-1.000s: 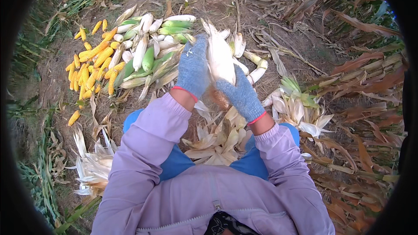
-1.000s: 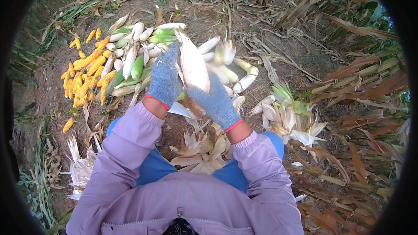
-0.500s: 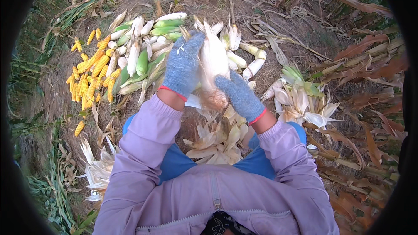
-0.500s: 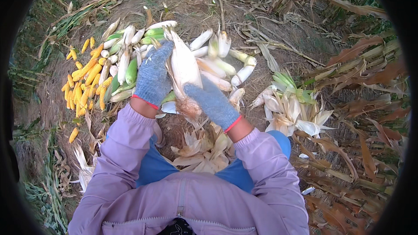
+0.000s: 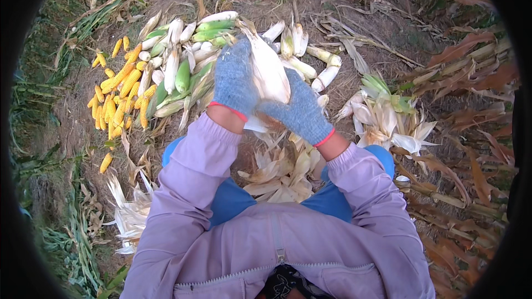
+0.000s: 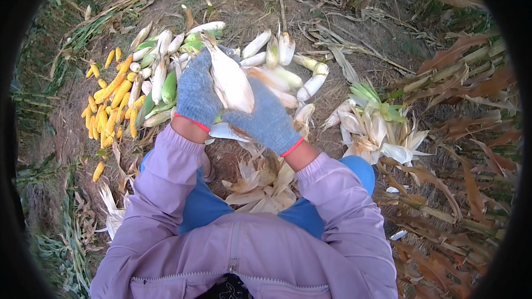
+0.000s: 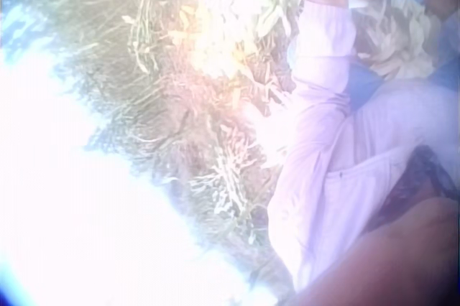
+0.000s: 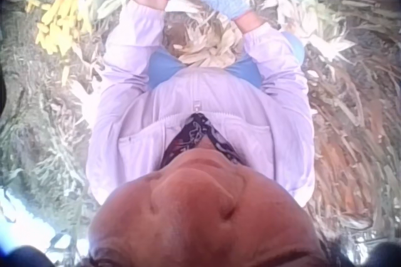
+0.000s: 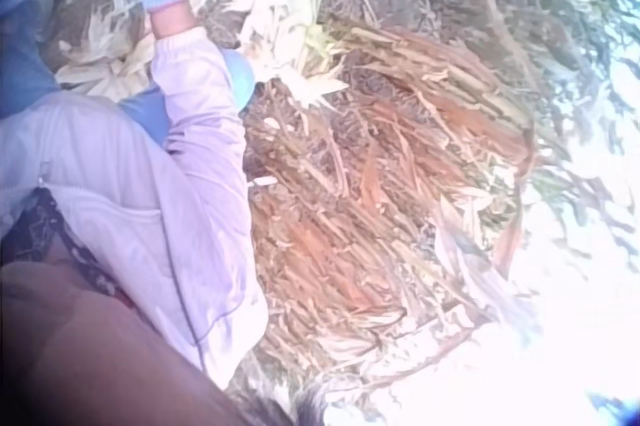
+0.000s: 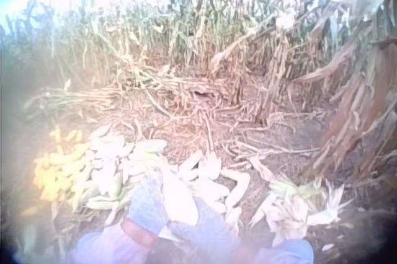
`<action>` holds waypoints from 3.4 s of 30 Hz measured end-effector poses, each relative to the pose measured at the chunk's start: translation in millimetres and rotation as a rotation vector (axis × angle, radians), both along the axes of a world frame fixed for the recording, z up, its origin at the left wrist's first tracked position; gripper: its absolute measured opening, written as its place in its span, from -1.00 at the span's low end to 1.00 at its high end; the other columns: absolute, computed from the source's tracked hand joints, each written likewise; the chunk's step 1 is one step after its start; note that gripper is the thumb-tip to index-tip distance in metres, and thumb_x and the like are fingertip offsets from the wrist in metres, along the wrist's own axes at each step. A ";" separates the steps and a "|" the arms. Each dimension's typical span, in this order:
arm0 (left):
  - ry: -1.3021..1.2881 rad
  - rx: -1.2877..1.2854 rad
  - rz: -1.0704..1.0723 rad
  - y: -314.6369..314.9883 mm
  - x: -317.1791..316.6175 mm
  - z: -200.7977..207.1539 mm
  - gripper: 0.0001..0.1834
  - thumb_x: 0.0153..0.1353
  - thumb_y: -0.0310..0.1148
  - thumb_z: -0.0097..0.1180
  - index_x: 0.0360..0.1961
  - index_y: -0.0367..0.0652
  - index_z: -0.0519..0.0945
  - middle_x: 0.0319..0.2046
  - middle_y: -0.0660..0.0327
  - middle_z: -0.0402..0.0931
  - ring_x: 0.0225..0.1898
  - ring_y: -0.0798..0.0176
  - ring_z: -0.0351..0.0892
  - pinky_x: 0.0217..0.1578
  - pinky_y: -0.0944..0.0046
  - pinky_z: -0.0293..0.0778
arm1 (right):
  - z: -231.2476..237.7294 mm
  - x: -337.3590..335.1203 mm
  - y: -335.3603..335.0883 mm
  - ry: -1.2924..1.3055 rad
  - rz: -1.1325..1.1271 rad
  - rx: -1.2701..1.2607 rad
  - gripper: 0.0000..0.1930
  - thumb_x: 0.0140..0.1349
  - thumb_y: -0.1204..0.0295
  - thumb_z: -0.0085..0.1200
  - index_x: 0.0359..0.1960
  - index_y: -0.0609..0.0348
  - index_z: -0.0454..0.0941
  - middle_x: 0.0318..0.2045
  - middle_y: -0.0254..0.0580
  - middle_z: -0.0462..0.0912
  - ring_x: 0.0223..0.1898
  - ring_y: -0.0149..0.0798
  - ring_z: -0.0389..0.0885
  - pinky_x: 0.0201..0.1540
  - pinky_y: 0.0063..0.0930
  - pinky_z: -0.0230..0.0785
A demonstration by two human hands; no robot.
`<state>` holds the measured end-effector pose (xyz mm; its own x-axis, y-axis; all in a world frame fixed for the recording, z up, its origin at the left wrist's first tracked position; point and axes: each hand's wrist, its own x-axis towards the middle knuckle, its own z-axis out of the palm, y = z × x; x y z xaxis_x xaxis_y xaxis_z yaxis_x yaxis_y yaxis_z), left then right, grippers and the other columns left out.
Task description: The person sits on the ground in a cornfield and shucks corn cobs by hand. They remove the husks and silk from each cob and place the cleaned cobs into a pile.
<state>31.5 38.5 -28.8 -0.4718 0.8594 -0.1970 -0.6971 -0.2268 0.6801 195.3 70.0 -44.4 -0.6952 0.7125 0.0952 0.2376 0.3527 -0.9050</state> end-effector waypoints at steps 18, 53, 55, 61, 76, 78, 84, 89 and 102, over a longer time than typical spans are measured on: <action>1.190 -0.361 0.225 -6.6 3.6 9.3 -0.75 0.30 -0.46 0.06 -0.01 -0.27 0.51 -0.07 0.02 0.59 -0.03 0.08 0.60 -0.05 0.18 0.54 | -22.4 -26.5 -1.0 0.266 -0.201 0.079 -0.36 0.31 0.26 0.20 0.29 0.34 0.23 0.18 0.16 0.42 0.19 -0.05 0.45 0.22 -0.22 0.33; 0.331 -0.263 0.281 -39.8 -46.6 -6.0 -0.46 0.31 -0.32 0.21 0.25 -0.29 0.40 0.18 0.04 0.45 0.14 0.14 0.51 0.13 0.21 0.46 | 15.6 7.5 69.2 0.300 -0.552 -0.360 -0.48 0.41 0.13 0.08 0.15 0.38 0.41 -0.05 -0.06 0.60 -0.07 -0.26 0.60 0.04 -0.35 0.45; 0.585 -0.326 0.328 -35.6 -42.3 18.9 -0.41 0.29 -0.28 0.26 0.26 -0.33 0.39 0.19 0.01 0.45 0.17 0.12 0.48 0.19 0.21 0.41 | -10.3 7.3 69.7 0.161 -0.459 -0.190 -0.44 0.36 0.08 0.12 0.14 0.37 0.41 -0.07 0.00 0.61 -0.08 -0.20 0.60 0.00 -0.32 0.45; 0.993 -0.164 -0.023 -29.7 -11.6 15.9 -0.41 0.31 -0.18 0.25 0.22 -0.38 0.45 0.14 -0.02 0.49 0.14 0.15 0.49 0.17 0.19 0.40 | -9.6 -9.2 27.1 -0.100 -0.175 0.039 -0.37 0.28 0.02 0.18 0.16 0.32 0.39 -0.07 0.13 0.61 -0.04 0.02 0.62 0.07 -0.18 0.42; 0.647 -0.344 -0.101 -29.8 -8.2 0.6 -0.62 0.43 -0.45 -0.04 0.21 -0.38 0.45 0.03 -0.03 0.57 0.05 0.14 0.58 0.03 0.21 0.52 | 7.2 -4.8 28.4 0.014 0.311 -0.072 -0.37 0.30 0.00 0.14 0.16 0.33 0.43 0.01 0.11 0.57 0.06 -0.06 0.55 0.16 -0.23 0.34; 0.404 -0.200 -0.089 -31.7 -8.1 1.2 -0.63 0.43 -0.44 -0.01 0.20 -0.37 0.46 0.02 0.02 0.58 0.04 0.20 0.58 0.03 0.27 0.52 | 2.7 -5.1 29.4 0.013 0.288 -0.032 -0.34 0.26 0.00 0.17 0.17 0.33 0.42 0.03 0.13 0.57 0.07 -0.01 0.55 0.17 -0.21 0.34; 1.707 -0.123 0.211 -39.3 -21.6 -30.0 -0.71 0.38 -0.42 0.05 0.05 -0.34 0.54 -0.13 0.03 0.63 -0.13 0.14 0.64 -0.09 0.24 0.55 | -13.0 -5.4 36.2 -0.028 0.249 0.137 -0.17 0.06 -0.09 0.31 0.20 0.31 0.39 0.03 0.20 0.56 0.09 0.11 0.55 0.16 -0.15 0.37; 1.935 -0.163 0.157 -39.3 -22.2 -22.1 -0.64 0.28 -0.44 0.13 0.08 -0.34 0.54 -0.10 -0.05 0.63 -0.08 0.02 0.64 -0.04 0.16 0.54 | 0.2 -1.6 33.0 -0.169 0.201 0.203 -0.04 -0.12 -0.13 0.42 0.21 0.29 0.37 0.00 0.21 0.58 0.06 0.11 0.58 0.12 -0.12 0.41; 1.570 -0.246 0.109 -35.0 -44.0 -68.6 -0.59 0.23 -0.53 0.07 0.13 -0.33 0.50 -0.09 -0.11 0.61 -0.04 -0.05 0.63 -0.02 0.12 0.54 | 18.7 -12.0 27.3 -0.115 0.079 0.275 -0.10 -0.12 0.00 0.49 0.19 0.32 0.40 -0.01 0.11 0.61 0.02 0.06 0.61 0.12 -0.17 0.44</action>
<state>-12.6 3.5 -97.4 -0.3860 0.8314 0.3997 0.7117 -0.0073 0.7024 183.3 97.3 -25.7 -0.7646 0.6145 0.1942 0.2954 0.6020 -0.7418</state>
